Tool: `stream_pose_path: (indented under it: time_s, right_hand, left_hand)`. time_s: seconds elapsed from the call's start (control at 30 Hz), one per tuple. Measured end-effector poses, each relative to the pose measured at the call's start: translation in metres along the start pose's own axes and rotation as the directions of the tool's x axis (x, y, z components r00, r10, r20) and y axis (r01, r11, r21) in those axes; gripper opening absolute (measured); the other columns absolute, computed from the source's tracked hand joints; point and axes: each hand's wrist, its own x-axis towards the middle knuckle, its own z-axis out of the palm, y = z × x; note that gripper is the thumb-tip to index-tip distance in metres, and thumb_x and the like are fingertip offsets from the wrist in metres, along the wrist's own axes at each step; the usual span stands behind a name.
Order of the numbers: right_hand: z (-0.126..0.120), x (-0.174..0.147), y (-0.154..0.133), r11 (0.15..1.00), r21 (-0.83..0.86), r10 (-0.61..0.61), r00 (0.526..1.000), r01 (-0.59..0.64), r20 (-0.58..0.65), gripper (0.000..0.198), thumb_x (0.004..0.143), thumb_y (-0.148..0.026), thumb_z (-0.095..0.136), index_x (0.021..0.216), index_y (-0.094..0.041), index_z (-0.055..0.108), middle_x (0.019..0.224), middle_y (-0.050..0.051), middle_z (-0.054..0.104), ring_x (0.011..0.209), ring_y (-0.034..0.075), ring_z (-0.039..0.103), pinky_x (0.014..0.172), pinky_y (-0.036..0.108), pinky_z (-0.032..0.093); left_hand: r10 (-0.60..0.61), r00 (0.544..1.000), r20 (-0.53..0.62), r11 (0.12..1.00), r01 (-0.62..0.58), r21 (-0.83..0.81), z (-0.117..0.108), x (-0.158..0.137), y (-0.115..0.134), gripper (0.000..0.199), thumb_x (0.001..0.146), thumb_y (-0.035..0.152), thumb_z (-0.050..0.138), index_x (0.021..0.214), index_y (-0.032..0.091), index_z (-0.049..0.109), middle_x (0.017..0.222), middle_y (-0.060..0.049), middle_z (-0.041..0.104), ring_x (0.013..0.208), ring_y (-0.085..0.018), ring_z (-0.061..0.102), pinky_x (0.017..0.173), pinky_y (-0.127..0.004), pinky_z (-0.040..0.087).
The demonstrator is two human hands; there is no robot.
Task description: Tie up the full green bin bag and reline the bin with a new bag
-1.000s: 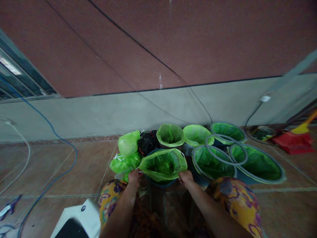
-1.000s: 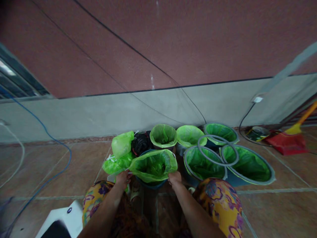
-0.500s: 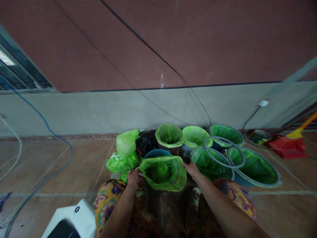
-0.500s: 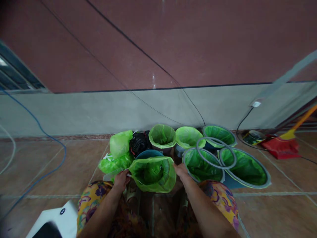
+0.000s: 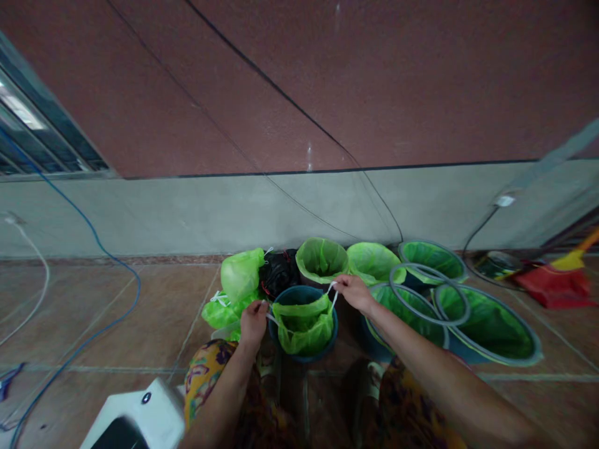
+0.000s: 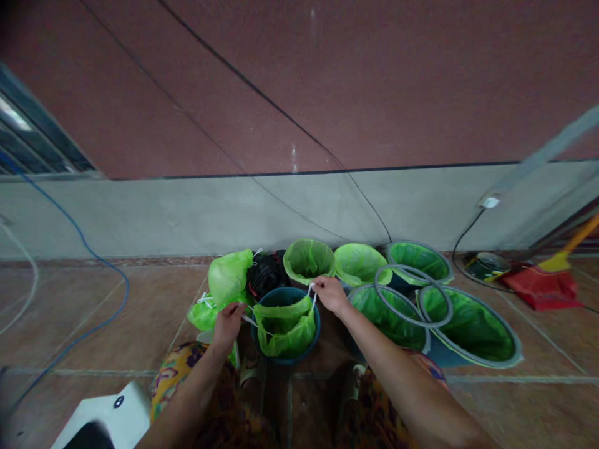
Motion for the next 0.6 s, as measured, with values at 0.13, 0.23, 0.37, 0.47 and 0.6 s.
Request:
stream_pose_path:
  time_s: [0.13, 0.23, 0.37, 0.47, 0.6]
  right_hand:
    - [0.008, 0.001, -0.029, 0.981, 0.084, -0.178, 0.983, 0.174, 0.038, 0.016, 0.081, -0.030, 0.061, 0.078, -0.019, 0.072, 0.069, -0.001, 0.069, 0.067, 0.015, 0.060, 0.068, 0.026, 0.046]
    - [0.017, 0.003, -0.039, 0.980, 0.075, -0.187, 0.982, 0.184, 0.035, 0.016, 0.080, -0.028, 0.059, 0.074, -0.019, 0.070, 0.067, 0.000, 0.069, 0.066, 0.016, 0.060, 0.067, 0.026, 0.045]
    - [0.023, 0.009, -0.047, 0.968, 0.091, -0.239, 0.970, 0.236, 0.030, 0.016, 0.082, -0.029, 0.058, 0.078, -0.020, 0.070, 0.073, 0.000, 0.071, 0.072, 0.016, 0.062, 0.070, 0.026, 0.046]
    - [0.028, 0.008, -0.053, 0.982, 0.117, -0.157, 0.985, 0.149, 0.068, 0.016, 0.081, -0.026, 0.056, 0.072, -0.020, 0.067, 0.068, 0.001, 0.070, 0.066, 0.016, 0.062, 0.067, 0.026, 0.046]
    - [0.033, 0.004, -0.059, 0.920, 0.309, -0.273, 0.960, 0.243, 0.058, 0.020, 0.084, -0.035, 0.056, 0.083, -0.020, 0.069, 0.077, 0.002, 0.073, 0.074, 0.017, 0.067, 0.072, 0.027, 0.049]
  left_hand:
    - [0.123, 0.989, 0.079, 0.990, -0.116, -0.086, 0.001, 0.009, 0.038, 0.025, 0.077, 0.043, 0.056, 0.067, 0.021, 0.063, 0.059, 0.002, 0.058, 0.059, -0.015, 0.054, 0.061, -0.026, 0.041]
    - [0.116, 0.986, 0.121, 0.993, -0.111, -0.046, 0.004, 0.019, 0.052, 0.021, 0.074, 0.038, 0.057, 0.065, 0.020, 0.064, 0.057, 0.002, 0.058, 0.057, -0.015, 0.053, 0.059, -0.027, 0.040]
    - [0.117, 0.968, 0.223, 0.993, -0.119, -0.006, 0.008, 0.027, 0.063, 0.022, 0.074, 0.037, 0.058, 0.061, 0.020, 0.063, 0.054, 0.003, 0.058, 0.056, -0.014, 0.053, 0.059, -0.026, 0.040]
    - [0.074, 0.920, 0.384, 0.993, -0.103, 0.055, 0.012, 0.028, 0.075, 0.024, 0.073, 0.036, 0.060, 0.056, 0.020, 0.059, 0.049, 0.003, 0.055, 0.051, -0.013, 0.050, 0.057, -0.027, 0.038]
    - [0.209, 0.869, 0.448, 0.968, -0.250, 0.034, 0.014, 0.027, 0.096, 0.026, 0.079, 0.038, 0.058, 0.063, 0.019, 0.066, 0.055, 0.002, 0.060, 0.056, -0.014, 0.054, 0.060, -0.026, 0.040]
